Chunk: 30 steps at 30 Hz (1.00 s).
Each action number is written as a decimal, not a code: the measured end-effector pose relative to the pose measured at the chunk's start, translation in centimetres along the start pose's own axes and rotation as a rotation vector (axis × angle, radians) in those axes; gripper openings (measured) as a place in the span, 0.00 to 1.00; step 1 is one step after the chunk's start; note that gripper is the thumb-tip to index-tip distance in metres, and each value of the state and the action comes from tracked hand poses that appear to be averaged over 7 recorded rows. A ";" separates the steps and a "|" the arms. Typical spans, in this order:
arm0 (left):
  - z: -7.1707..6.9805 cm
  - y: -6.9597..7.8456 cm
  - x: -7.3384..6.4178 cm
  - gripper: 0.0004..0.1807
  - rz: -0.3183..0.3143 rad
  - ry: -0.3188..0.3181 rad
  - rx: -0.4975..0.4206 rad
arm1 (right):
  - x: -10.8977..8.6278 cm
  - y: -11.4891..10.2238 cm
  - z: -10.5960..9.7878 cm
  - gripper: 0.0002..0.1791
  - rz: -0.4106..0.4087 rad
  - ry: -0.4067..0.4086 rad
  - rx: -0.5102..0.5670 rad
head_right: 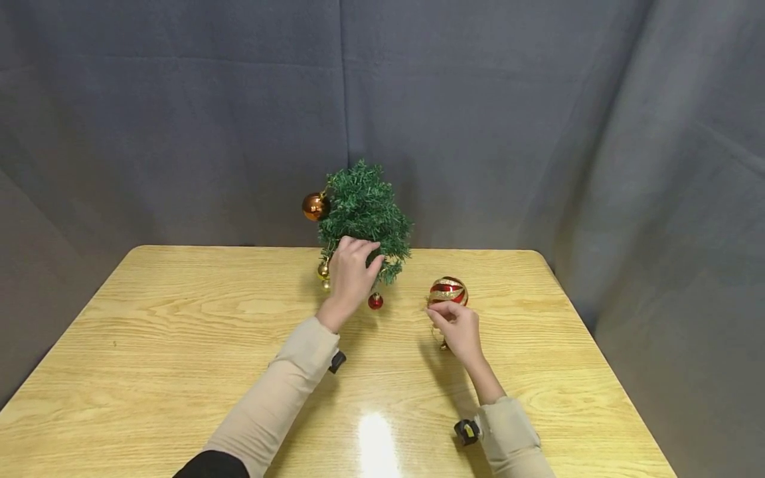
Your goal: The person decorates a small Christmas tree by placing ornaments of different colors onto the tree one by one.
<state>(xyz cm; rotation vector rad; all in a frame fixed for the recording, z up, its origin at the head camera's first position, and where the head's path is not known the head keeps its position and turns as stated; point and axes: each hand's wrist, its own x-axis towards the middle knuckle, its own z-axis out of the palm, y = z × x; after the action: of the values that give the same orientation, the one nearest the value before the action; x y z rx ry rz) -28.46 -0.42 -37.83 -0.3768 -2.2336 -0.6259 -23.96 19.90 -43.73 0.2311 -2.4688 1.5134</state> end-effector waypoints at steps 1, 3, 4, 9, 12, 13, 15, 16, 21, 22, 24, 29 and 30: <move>0.0 0.0 0.0 0.11 -0.007 -0.003 -0.006 | 0.0 0.1 0.0 0.07 -0.006 0.001 -0.004; 0.1 -0.1 0.0 0.12 -0.019 -0.012 -0.019 | -0.1 0.3 0.0 0.07 -0.012 0.005 -0.006; 0.2 -0.2 -0.1 0.12 -0.023 -0.021 -0.022 | -0.1 0.4 0.0 0.07 -0.012 0.008 -0.010; 0.4 -0.3 0.0 0.14 -0.039 -0.062 -0.003 | -0.4 0.5 -0.2 0.07 -0.013 0.010 -0.033; 0.5 -0.3 0.0 0.15 -0.050 -0.073 0.000 | -0.5 0.6 -0.4 0.07 -0.019 0.008 -0.052; 0.5 -0.3 0.0 0.14 -0.053 -0.074 -0.004 | -0.6 0.7 -0.5 0.07 -0.020 0.006 -0.060; 0.5 -0.4 0.0 0.14 -0.058 -0.075 -0.009 | -0.7 0.8 -0.8 0.07 -0.026 0.008 -0.078; 0.5 -0.4 0.0 0.14 -0.061 -0.075 -0.010 | -0.8 0.9 -0.9 0.07 -0.024 0.008 -0.083; 0.5 -0.4 0.0 0.14 -0.065 -0.083 0.002 | -1.1 1.5 -1.6 0.08 -0.021 0.019 -0.131; 0.4 -0.4 0.0 0.14 -0.066 -0.086 0.003 | -1.2 1.6 -1.7 0.07 -0.019 0.022 -0.142; 0.4 -0.4 0.1 0.13 -0.071 -0.093 0.003 | -1.2 1.9 -1.9 0.08 -0.020 0.026 -0.162; 0.3 -0.3 0.3 0.13 -0.078 -0.111 0.006 | -1.2 2.2 -2.3 0.09 0.009 0.012 -0.199; 0.3 -0.3 0.4 0.13 -0.078 -0.113 0.008 | -1.2 2.2 -2.4 0.10 0.021 0.004 -0.204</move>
<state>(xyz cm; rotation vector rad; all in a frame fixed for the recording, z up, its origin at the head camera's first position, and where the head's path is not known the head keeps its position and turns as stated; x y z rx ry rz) -29.01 -0.53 -37.84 -0.3300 -2.3667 -0.6509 -23.07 23.04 -44.95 0.1655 -2.6065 1.2554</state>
